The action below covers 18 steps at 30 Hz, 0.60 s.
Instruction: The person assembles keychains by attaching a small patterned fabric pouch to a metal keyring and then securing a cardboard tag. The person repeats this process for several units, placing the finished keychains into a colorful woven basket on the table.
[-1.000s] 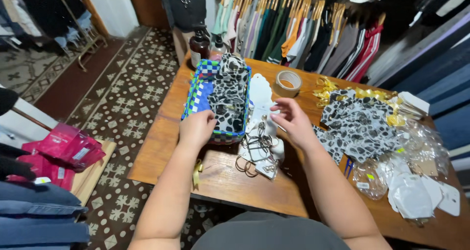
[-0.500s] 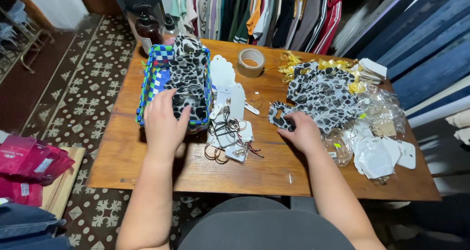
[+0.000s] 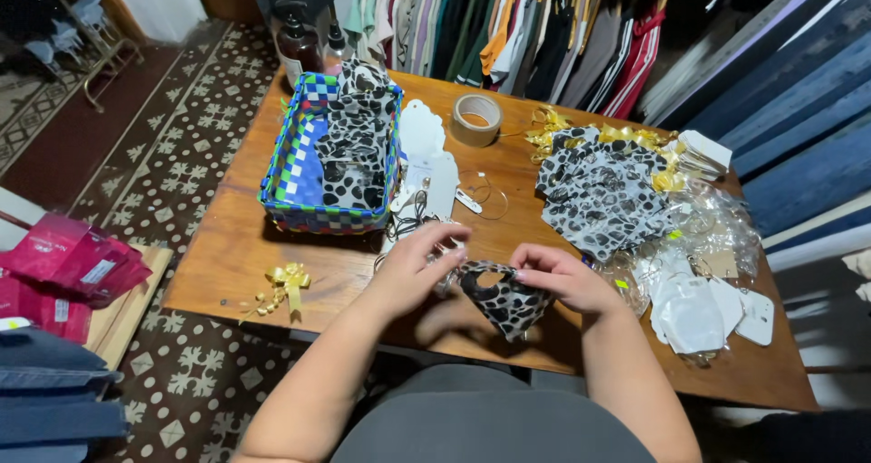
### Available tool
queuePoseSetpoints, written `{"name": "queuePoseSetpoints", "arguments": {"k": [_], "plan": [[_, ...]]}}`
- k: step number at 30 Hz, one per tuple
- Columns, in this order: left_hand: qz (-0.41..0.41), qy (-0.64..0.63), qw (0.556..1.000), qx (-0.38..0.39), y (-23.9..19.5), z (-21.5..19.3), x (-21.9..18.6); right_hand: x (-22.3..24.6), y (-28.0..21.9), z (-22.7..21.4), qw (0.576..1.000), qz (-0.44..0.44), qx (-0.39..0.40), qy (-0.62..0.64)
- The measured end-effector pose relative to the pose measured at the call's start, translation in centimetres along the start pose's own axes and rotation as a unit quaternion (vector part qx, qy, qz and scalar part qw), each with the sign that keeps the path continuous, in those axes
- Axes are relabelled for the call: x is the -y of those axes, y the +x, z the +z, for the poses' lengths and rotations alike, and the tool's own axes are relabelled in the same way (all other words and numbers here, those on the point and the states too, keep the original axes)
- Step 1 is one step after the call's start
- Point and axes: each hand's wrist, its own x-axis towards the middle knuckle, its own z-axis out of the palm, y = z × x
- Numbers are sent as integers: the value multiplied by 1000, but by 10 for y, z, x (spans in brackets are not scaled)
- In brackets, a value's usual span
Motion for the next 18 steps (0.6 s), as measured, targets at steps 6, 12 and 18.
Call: {"name": "queuePoseSetpoints", "arguments": {"k": [6,12,18], "plan": [[-150,-120,977,95,-4,34,18,19,-1,11,999,8,35,27],[-181,-179,963,90,-16,48,15,3,-6,8,998,30,41,43],[-217,-269,938,-38,-31,61,29,1,-7,13,943,-247,-70,-212]]}}
